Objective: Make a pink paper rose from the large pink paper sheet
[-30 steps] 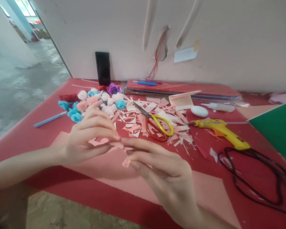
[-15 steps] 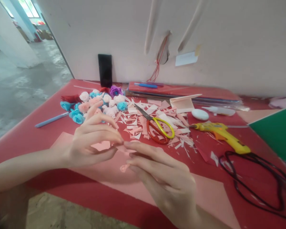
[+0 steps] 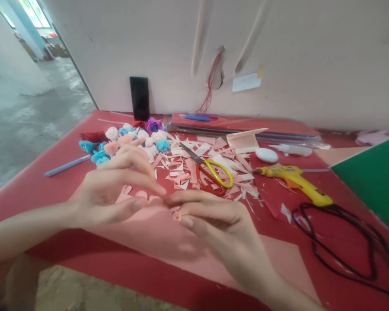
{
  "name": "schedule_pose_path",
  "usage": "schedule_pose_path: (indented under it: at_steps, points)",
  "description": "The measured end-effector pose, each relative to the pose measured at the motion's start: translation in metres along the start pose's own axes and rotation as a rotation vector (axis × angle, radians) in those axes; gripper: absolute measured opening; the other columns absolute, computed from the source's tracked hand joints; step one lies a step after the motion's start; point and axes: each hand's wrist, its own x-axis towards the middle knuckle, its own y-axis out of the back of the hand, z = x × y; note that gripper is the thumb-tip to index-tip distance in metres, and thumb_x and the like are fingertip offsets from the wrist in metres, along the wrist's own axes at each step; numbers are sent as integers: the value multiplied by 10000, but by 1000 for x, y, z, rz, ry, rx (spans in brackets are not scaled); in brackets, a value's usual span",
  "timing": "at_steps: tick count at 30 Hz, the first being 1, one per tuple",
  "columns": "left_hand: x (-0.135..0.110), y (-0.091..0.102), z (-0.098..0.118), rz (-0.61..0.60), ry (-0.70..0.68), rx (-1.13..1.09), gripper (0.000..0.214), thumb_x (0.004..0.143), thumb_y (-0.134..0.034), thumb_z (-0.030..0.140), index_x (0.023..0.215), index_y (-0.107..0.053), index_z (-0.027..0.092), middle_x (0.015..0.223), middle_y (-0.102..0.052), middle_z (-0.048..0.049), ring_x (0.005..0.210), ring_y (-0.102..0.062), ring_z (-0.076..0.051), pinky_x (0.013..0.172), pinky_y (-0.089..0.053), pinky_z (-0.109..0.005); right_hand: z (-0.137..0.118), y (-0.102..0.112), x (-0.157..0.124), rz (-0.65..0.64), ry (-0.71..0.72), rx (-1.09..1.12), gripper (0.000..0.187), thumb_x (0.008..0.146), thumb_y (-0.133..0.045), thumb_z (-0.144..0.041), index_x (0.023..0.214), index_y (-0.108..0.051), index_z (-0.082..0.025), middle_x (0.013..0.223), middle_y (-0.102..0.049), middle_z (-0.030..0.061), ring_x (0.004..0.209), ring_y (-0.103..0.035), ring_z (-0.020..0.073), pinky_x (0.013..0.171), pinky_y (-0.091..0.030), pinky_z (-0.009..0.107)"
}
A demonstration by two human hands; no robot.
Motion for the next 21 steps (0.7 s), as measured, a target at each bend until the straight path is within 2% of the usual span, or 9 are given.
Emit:
schedule_pose_path:
  at_steps: [4, 7, 11, 14, 17, 21]
  points:
    - [8, 5, 10, -194, 187, -186, 66, 782, -580, 133, 758, -642, 130, 779, -666, -17, 746, -539, -92, 769, -424, -221, 0, 2, 6, -141, -63, 84, 108, 736, -666, -251, 723, -725, -341, 782, -715, -81, 738, -664, 52, 655, -498, 38]
    - [8, 3, 11, -261, 290, -299, 89, 787, -573, 130, 743, -648, 114, 771, -667, -15, 739, -532, -82, 750, -431, -186, -2, -1, 8, -221, -52, 134, 110, 752, -648, -273, 755, -729, -347, 708, -705, -72, 695, -652, 50, 631, -487, 41]
    - [7, 0, 10, -303, 326, -387, 91, 765, -595, 108, 708, -658, 76, 712, -656, -27, 707, -528, -78, 784, -411, -192, 1, -3, 8, -270, -47, 159, 118, 759, -637, -298, 815, -729, -347, 668, -701, -46, 654, -641, 66, 595, -479, 66]
    - [7, 0, 11, -319, 325, -392, 78, 738, -621, 88, 681, -661, 52, 671, -648, -29, 683, -524, -72, 814, -390, -198, 6, -3, 8, -280, -48, 202, 132, 758, -636, -295, 842, -728, -341, 741, -719, -29, 706, -657, 93, 629, -499, 103]
    - [7, 0, 12, -332, 330, -366, 62, 707, -660, 105, 659, -660, 65, 651, -635, -11, 673, -519, -66, 821, -382, -194, 9, -3, 9, -294, -59, 223, 137, 756, -637, -286, 847, -729, -332, 770, -727, -25, 734, -665, 96, 631, -497, 92]
    - [7, 1, 13, -340, 340, -340, 68, 699, -671, 125, 643, -652, 94, 645, -626, 2, 689, -518, -71, 798, -389, -200, 10, -4, 10, -316, -71, 218, 141, 760, -634, -288, 851, -728, -339, 752, -725, -39, 664, -649, 76, 642, -492, 74]
